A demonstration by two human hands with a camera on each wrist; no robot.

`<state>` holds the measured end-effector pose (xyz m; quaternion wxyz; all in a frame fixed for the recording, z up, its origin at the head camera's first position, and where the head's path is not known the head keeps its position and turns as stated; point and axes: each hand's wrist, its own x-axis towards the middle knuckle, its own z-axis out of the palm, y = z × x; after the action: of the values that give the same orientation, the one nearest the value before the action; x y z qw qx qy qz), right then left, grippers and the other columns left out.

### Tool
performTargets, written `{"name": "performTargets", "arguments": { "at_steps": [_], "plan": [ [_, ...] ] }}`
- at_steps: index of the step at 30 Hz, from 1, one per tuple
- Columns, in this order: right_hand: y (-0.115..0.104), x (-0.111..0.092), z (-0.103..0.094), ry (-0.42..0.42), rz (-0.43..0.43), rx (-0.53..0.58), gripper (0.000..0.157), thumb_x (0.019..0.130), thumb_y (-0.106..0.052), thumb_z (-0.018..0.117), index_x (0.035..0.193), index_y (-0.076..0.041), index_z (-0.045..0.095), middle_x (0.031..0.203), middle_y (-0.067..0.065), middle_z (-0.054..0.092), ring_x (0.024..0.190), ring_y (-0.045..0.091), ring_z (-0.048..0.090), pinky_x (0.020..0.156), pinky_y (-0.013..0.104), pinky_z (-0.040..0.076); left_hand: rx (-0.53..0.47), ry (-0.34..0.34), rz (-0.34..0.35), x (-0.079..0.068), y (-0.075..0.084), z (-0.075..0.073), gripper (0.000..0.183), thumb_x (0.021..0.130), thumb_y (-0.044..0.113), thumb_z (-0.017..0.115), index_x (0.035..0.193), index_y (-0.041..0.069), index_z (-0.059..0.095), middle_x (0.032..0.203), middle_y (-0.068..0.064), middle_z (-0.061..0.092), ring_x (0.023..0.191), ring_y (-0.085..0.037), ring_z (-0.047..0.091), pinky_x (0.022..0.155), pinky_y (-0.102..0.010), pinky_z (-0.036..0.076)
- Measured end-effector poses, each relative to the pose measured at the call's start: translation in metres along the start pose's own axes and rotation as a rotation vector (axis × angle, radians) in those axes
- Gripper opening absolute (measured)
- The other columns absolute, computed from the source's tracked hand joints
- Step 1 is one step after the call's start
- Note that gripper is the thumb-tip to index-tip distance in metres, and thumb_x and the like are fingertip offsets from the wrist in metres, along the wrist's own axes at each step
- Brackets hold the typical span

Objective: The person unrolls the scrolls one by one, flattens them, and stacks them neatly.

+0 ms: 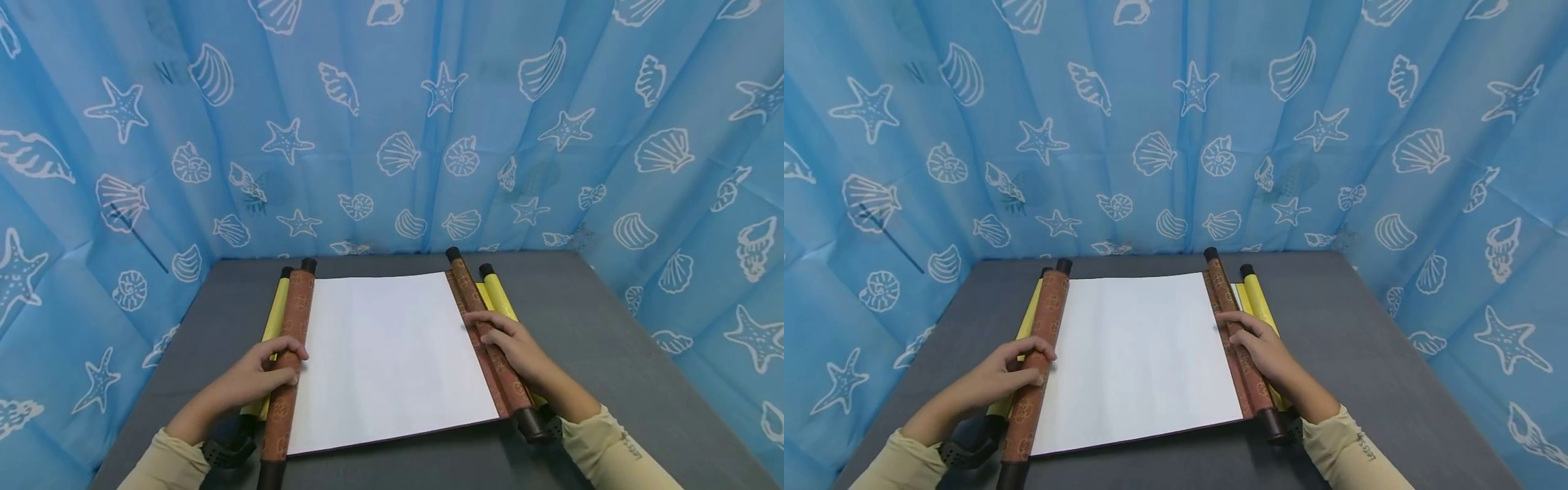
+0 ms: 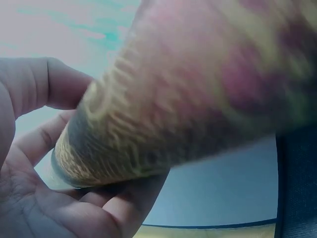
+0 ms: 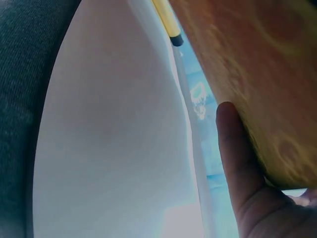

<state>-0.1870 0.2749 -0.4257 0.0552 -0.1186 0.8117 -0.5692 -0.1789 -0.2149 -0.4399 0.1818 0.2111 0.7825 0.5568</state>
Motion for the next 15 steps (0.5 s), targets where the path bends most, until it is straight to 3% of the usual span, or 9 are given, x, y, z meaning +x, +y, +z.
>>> {"name": "performTargets", "arguments": {
  "at_steps": [7,10,11,15],
  "plan": [
    [0.004,-0.003,-0.005,-0.03,-0.036,-0.09,0.046,0.101,-0.012,0.071,0.145,-0.007,0.06,0.147,0.017,0.062,0.147,0.039,0.043,0.098,0.031,0.052,0.065,0.012,0.045,0.0,0.001,0.002,0.034,0.097,0.012,0.078,0.119,-0.001,0.057,0.121,-0.026,0.048,0.091,-0.029,0.064,0.069,-0.04,0.061],
    [0.005,-0.004,-0.007,-0.048,-0.059,-0.084,0.049,0.1,-0.009,0.072,0.147,-0.004,0.057,0.15,0.022,0.058,0.147,0.042,0.042,0.094,0.032,0.053,0.075,0.031,0.057,0.0,0.002,0.002,0.036,0.094,0.011,0.082,0.117,0.0,0.056,0.119,-0.025,0.048,0.095,-0.032,0.062,0.069,-0.04,0.062],
    [0.004,-0.005,-0.009,-0.05,-0.05,-0.077,0.05,0.101,-0.008,0.071,0.148,-0.004,0.057,0.15,0.023,0.056,0.134,0.041,0.052,0.088,0.031,0.055,0.079,0.04,0.063,0.0,0.002,0.001,0.036,0.093,0.01,0.082,0.116,0.0,0.056,0.12,-0.025,0.049,0.097,-0.032,0.061,0.069,-0.04,0.061],
    [0.003,-0.008,-0.014,-0.047,-0.008,-0.043,0.051,0.102,-0.008,0.068,0.151,-0.004,0.053,0.158,0.026,0.046,0.116,0.033,0.056,0.074,0.032,0.056,0.09,0.064,0.064,-0.001,0.0,-0.002,0.037,0.095,0.006,0.078,0.124,0.0,0.057,0.13,-0.028,0.049,0.1,-0.032,0.059,0.07,-0.04,0.06]
  ]
}}
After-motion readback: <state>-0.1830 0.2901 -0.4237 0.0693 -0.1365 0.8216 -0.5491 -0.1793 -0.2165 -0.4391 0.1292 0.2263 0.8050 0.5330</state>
